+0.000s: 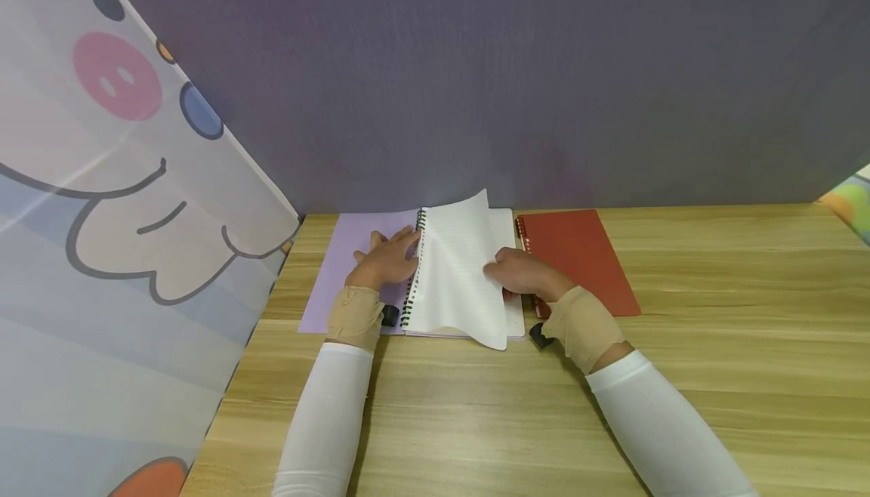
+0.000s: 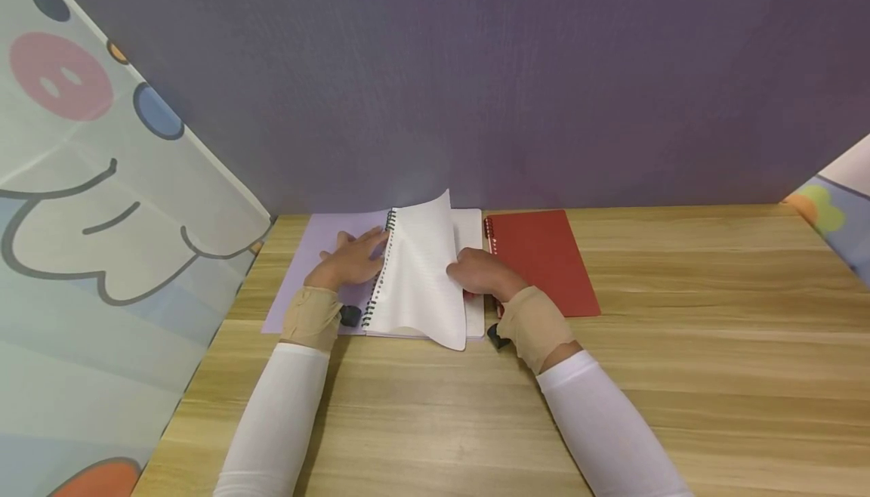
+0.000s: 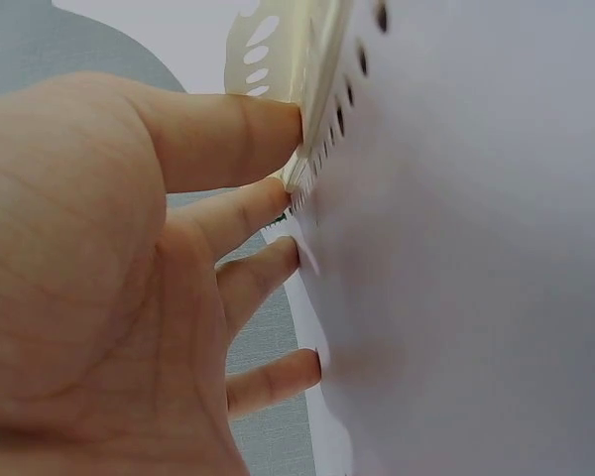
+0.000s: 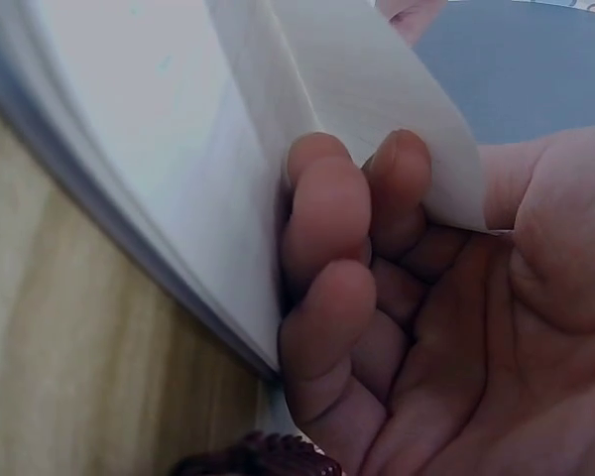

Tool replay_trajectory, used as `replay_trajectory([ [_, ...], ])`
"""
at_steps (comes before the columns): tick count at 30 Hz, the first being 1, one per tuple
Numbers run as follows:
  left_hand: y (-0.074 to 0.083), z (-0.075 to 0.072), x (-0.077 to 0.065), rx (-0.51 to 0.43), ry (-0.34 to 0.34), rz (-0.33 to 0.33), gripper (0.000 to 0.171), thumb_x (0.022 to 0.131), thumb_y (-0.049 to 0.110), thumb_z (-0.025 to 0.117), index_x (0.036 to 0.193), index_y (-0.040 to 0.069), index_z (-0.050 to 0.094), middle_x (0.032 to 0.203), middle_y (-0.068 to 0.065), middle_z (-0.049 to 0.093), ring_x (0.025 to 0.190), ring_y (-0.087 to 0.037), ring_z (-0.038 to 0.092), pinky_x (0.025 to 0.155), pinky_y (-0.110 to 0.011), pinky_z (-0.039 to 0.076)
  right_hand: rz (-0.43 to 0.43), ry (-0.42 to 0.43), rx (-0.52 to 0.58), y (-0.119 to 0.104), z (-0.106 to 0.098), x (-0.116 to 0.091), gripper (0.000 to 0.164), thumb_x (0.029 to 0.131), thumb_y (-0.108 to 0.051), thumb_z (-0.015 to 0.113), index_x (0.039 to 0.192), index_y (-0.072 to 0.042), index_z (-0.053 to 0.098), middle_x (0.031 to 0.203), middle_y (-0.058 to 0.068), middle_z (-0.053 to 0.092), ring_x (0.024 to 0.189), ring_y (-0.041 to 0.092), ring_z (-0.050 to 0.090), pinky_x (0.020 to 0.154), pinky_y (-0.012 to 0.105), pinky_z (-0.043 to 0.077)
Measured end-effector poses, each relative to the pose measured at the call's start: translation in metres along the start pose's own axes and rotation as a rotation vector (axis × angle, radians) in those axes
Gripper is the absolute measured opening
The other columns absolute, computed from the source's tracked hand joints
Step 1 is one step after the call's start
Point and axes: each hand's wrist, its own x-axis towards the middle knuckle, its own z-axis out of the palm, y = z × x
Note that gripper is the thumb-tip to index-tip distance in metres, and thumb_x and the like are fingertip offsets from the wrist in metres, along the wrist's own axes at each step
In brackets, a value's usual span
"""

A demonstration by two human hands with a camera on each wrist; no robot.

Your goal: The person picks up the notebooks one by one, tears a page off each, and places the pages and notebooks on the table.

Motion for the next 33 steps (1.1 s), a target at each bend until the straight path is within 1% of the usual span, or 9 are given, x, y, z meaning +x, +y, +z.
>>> replay_trajectory([
  [12, -0.0001, -0.0006, 0.0020, -0.004, -0.012, 0.001, 0.057, 0.092, 0.035, 0.031, 0.147, 0.034, 0.016, 0.152, 0.013, 0.006, 0.116, -0.024, 0.018, 0.084, -0.075, 0.003, 0.005, -0.040, -0.011, -0.0005, -0.0032, -0.0001, 0.032, 0.088, -0.036, 0.037, 0.098, -0.007, 0.048, 0.075, 0.009, 0.058, 0.070, 0.025, 0.051, 0.059, 0.033, 0.038],
  [19, 0.0011, 0.0001, 0.0021, -0.009, -0.013, -0.015, 0.057, 0.092, 0.036, 0.032, 0.147, 0.035, 0.016, 0.152, 0.014, 0.006, 0.111, -0.022, 0.020, 0.086, -0.074, 0.004, 0.012, -0.046, -0.014, 0.0002, -0.0030, -0.0003, 0.033, 0.087, -0.036, 0.038, 0.100, -0.008, 0.047, 0.075, 0.009, 0.058, 0.071, 0.024, 0.050, 0.058, 0.034, 0.038],
  [24, 0.0011, 0.0008, 0.0028, -0.006, -0.013, -0.020, 0.057, 0.092, 0.036, 0.031, 0.147, 0.035, 0.016, 0.152, 0.014, 0.006, 0.110, -0.022, 0.020, 0.085, -0.074, 0.004, 0.006, -0.046, -0.017, 0.0004, -0.0030, 0.0002, 0.032, 0.086, -0.036, 0.038, 0.099, -0.008, 0.048, 0.075, 0.009, 0.058, 0.072, 0.024, 0.050, 0.059, 0.034, 0.038],
  [33, 0.0014, 0.0002, 0.0028, -0.017, -0.013, -0.027, 0.057, 0.092, 0.038, 0.033, 0.146, 0.036, 0.017, 0.151, 0.015, 0.007, 0.113, -0.022, 0.020, 0.085, -0.074, 0.003, 0.002, -0.062, -0.034, -0.0009, -0.0011, -0.0021, 0.031, 0.085, -0.035, 0.038, 0.096, -0.008, 0.048, 0.073, 0.007, 0.055, 0.069, 0.022, 0.048, 0.058, 0.033, 0.038],
])
